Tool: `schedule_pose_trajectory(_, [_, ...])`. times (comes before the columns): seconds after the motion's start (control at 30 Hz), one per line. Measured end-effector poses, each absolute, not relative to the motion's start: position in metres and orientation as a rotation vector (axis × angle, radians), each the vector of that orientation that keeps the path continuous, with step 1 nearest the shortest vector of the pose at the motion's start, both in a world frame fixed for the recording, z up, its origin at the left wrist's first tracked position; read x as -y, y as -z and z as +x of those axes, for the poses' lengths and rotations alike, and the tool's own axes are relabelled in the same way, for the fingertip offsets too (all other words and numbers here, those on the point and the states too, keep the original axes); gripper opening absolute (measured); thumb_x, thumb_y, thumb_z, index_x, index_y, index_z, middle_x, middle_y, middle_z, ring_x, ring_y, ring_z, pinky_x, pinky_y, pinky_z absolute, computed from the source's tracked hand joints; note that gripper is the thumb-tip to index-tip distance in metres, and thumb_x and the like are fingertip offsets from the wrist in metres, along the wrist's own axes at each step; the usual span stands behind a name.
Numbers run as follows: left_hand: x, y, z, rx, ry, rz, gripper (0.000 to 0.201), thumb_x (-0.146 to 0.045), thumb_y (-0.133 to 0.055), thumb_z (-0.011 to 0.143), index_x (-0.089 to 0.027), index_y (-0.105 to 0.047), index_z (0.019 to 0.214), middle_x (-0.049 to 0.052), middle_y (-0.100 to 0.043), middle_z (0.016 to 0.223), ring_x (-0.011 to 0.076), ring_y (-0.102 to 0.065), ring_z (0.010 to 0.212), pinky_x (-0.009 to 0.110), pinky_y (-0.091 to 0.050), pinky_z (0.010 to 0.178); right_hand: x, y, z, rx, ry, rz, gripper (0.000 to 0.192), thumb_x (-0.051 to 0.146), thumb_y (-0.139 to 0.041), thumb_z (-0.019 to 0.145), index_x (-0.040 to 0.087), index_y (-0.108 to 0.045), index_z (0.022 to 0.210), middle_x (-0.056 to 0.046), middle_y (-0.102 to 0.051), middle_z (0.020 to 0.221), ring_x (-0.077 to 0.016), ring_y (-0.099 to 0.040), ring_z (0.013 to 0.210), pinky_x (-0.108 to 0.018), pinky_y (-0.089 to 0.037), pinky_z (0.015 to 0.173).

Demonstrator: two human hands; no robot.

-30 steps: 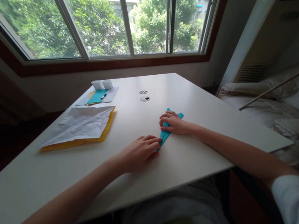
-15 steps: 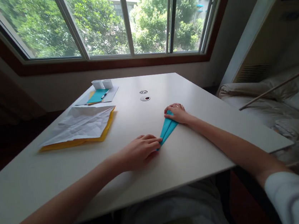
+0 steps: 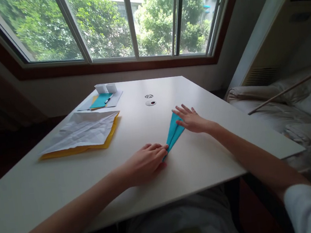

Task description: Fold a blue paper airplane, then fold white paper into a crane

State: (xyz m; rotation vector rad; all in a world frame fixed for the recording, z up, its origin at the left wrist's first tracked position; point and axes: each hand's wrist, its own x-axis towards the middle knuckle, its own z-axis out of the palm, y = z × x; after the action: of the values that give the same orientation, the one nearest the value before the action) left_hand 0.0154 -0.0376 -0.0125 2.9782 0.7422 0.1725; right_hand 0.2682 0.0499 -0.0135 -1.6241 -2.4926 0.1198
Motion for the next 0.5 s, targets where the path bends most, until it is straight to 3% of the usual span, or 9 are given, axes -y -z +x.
schedule_pose_trajectory(0.1, [0.042, 0.012, 0.016, -0.791, -0.121, 2.977, 0.030, -0.025, -0.038, 0.089, -0.014, -0.046, 0.116, 0.015, -0.048, 0.130, 0.0231, -0.043, 0.120, 0.038, -0.035, 0.098, -0.026, 0.007, 0.260, 2.724, -0.524, -1.479, 0.065, 0.059, -0.020, 0.088, 0.027, -0.008, 0.143, -0.004, -0.007, 0.150, -0.0285, -0.005, 0.137, -0.058, -0.006, 0.105])
schedule_pose_trajectory(0.23, [0.047, 0.011, 0.016, -0.830, -0.041, 2.950, 0.036, -0.028, -0.036, 0.090, -0.013, -0.043, 0.123, 0.015, -0.041, 0.137, 0.0239, -0.033, 0.129, 0.040, -0.030, 0.102, -0.004, 0.007, 0.248, 2.852, -0.802, -1.373, 0.074, 0.065, -0.024, 0.084, 0.024, -0.008, 0.143, -0.005, -0.007, 0.150, -0.0291, -0.004, 0.137, -0.054, -0.003, 0.108])
schedule_pose_trajectory(0.37, [0.049, 0.008, 0.014, -0.850, 0.066, 2.905, 0.042, -0.029, -0.036, 0.090, -0.014, -0.038, 0.129, 0.015, -0.033, 0.141, 0.0240, -0.026, 0.132, 0.042, -0.028, 0.103, -0.003, 0.009, 0.244, 2.880, -0.804, -1.433, 0.080, 0.069, -0.022, 0.081, 0.022, -0.004, 0.143, -0.004, -0.003, 0.150, -0.0280, -0.002, 0.137, -0.054, -0.001, 0.108])
schedule_pose_trajectory(0.5, [0.050, 0.002, 0.012, -0.835, 0.079, 2.903, 0.042, -0.028, -0.038, 0.089, -0.014, -0.039, 0.129, 0.015, -0.037, 0.140, 0.0235, -0.030, 0.131, 0.041, -0.030, 0.103, -0.020, 0.012, 0.251, 2.787, -0.696, -1.649, 0.089, 0.074, -0.019, 0.077, 0.017, -0.001, 0.143, -0.006, -0.001, 0.150, -0.0287, 0.000, 0.137, -0.053, 0.001, 0.108])
